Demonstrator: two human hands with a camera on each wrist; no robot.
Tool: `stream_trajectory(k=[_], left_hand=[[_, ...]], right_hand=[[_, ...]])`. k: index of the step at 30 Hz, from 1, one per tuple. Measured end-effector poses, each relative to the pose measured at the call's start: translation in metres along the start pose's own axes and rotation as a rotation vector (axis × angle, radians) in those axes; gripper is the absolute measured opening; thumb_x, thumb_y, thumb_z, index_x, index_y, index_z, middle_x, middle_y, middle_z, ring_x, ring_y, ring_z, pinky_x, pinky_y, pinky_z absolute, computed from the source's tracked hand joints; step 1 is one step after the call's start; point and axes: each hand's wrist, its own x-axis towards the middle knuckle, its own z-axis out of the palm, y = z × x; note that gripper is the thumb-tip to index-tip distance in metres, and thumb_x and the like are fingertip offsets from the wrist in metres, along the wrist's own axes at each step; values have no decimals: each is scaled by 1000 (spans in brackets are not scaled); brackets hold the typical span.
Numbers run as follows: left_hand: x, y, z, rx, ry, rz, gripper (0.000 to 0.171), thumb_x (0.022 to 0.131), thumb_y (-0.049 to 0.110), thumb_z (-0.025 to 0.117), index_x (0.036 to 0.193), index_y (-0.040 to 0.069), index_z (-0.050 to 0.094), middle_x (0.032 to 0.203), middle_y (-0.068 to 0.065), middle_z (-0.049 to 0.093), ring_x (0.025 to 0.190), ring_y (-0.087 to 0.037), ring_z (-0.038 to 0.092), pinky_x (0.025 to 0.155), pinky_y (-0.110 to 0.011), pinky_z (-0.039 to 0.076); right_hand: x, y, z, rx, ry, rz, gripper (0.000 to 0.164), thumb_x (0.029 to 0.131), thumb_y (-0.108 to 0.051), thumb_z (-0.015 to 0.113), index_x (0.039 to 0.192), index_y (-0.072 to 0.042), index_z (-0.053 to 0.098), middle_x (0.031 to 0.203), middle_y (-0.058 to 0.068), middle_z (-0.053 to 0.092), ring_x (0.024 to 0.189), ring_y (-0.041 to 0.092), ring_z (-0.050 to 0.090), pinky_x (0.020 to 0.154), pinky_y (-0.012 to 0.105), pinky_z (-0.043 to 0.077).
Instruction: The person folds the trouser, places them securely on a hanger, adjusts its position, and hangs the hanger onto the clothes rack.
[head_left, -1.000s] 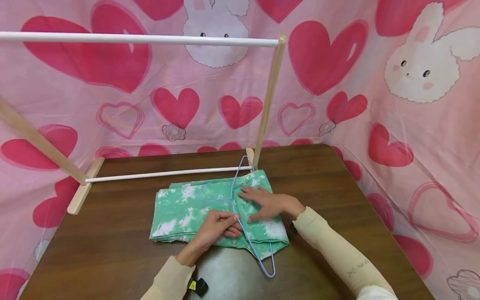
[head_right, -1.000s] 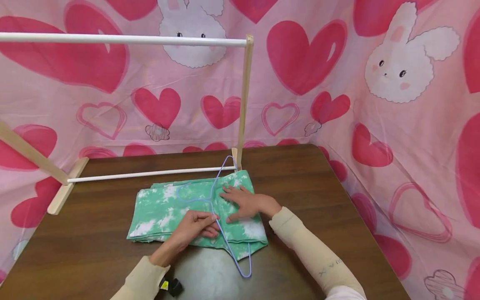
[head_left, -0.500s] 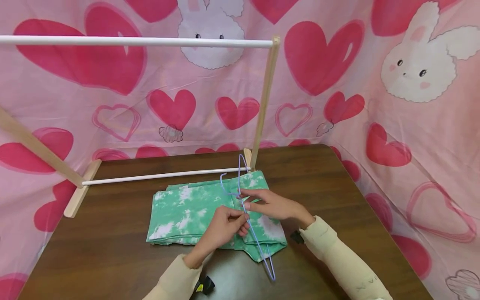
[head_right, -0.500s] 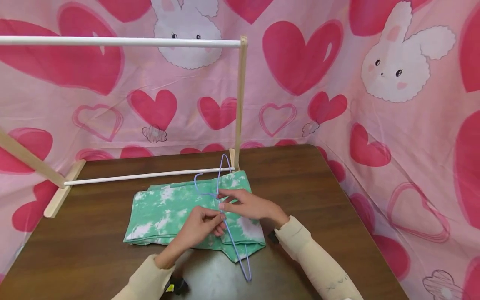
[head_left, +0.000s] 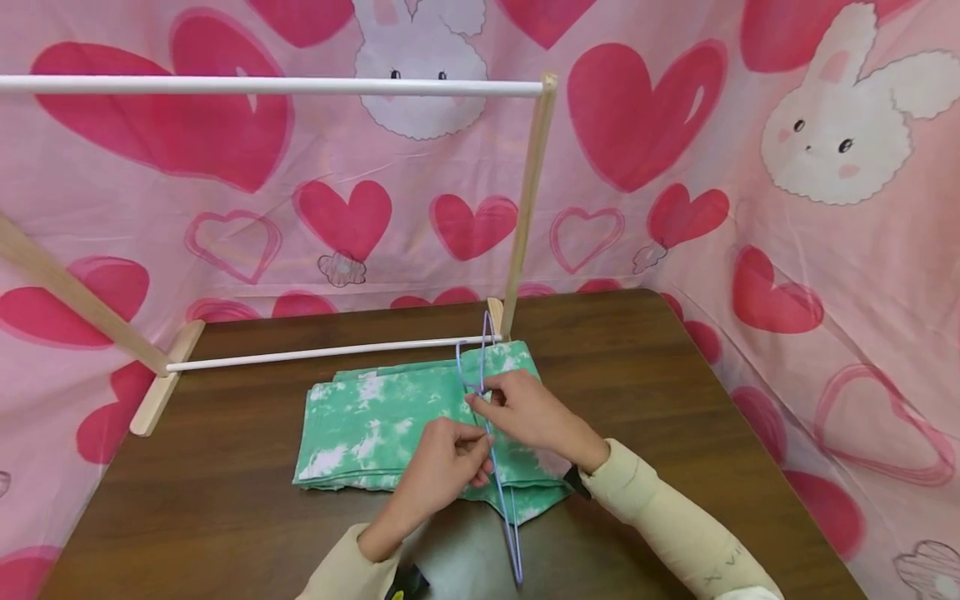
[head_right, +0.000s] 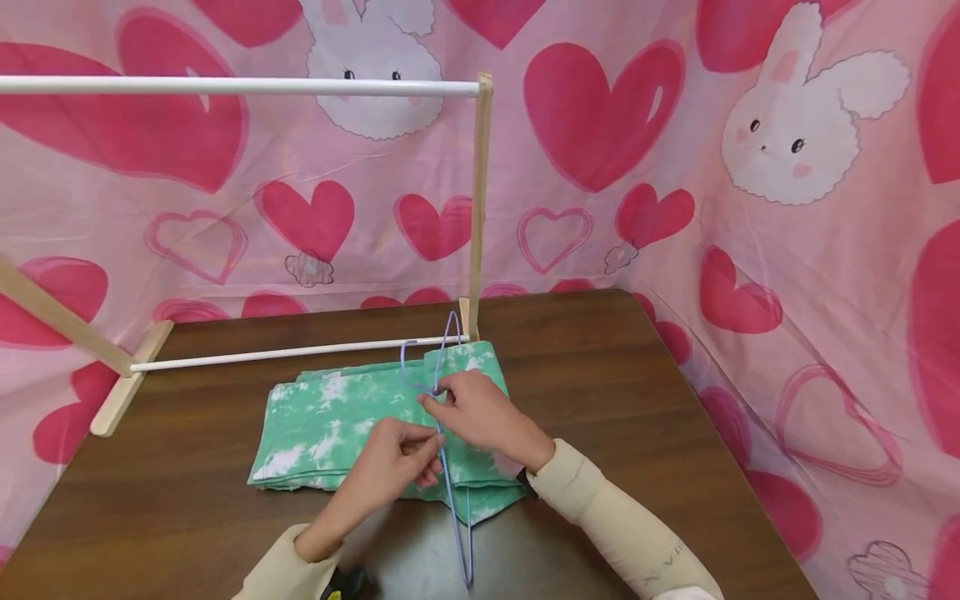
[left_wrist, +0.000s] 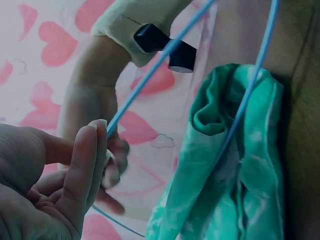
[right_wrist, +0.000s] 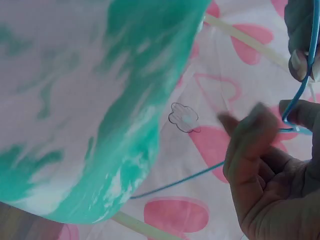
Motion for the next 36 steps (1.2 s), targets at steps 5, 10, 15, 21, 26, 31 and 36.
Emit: stream_trajectory(k=[5, 10, 15, 21, 26, 31, 36], left_hand=[[3, -7, 0, -43, -36, 7, 21, 101, 9, 63, 98, -7, 76, 74, -17, 72, 59, -14, 68, 57, -27, 59], [7, -22, -6, -12, -40, 19, 23, 102, 12, 62, 106, -8, 73, 81, -21, 72, 68, -30, 71, 61, -31, 60], [9, -36, -10, 36, 30, -18, 26, 102, 13, 62, 118, -7, 68, 93, -20, 72, 76, -33, 71, 65, -30, 58], [14, -48, -9, -10, 121, -29, 34, 101, 11, 62, 130, -6, 60, 110, -20, 68, 93, -36, 70, 75, -34, 59], [19, -60, -5, -64, 173, -108, 45, 100, 12, 64, 139, -8, 52, 126, -24, 63, 112, -39, 65, 87, -41, 58], [27, -66, -2, -220, 144, -231, 53, 101, 12, 64, 144, -13, 44, 125, -29, 62, 107, -40, 69, 90, -43, 59], [34, -67, 0, -276, 126, -287, 54, 101, 15, 64, 141, -15, 46, 121, -29, 66, 101, -36, 72, 85, -42, 60]], right_hand=[[-3, 5, -3, 3, 25, 48, 42, 100, -19, 59, 60, -15, 50, 48, -11, 36, 42, 4, 35, 42, 20, 29], [-13, 19, -12, 110, 18, 113, 39, 104, -15, 56, 65, -6, 60, 46, -5, 49, 37, 9, 49, 41, 27, 44], [-24, 39, -19, 129, 74, 181, 47, 105, -19, 56, 60, -6, 64, 49, -3, 55, 38, 20, 57, 41, 30, 48], [-38, 63, -22, 231, 137, 271, 41, 104, -23, 60, 70, -1, 69, 56, 1, 60, 46, 33, 62, 43, 28, 49], [-46, 82, -18, 300, 232, 278, 24, 100, -17, 66, 96, 5, 75, 62, 8, 65, 47, 15, 60, 47, 32, 54], [-51, 91, -13, 411, 346, 260, 23, 97, -10, 70, 110, 9, 73, 69, 19, 68, 47, 10, 60, 47, 39, 56], [-52, 92, -9, 487, 413, 293, 20, 97, -10, 70, 102, 10, 74, 70, 26, 67, 46, 10, 61, 44, 32, 55]])
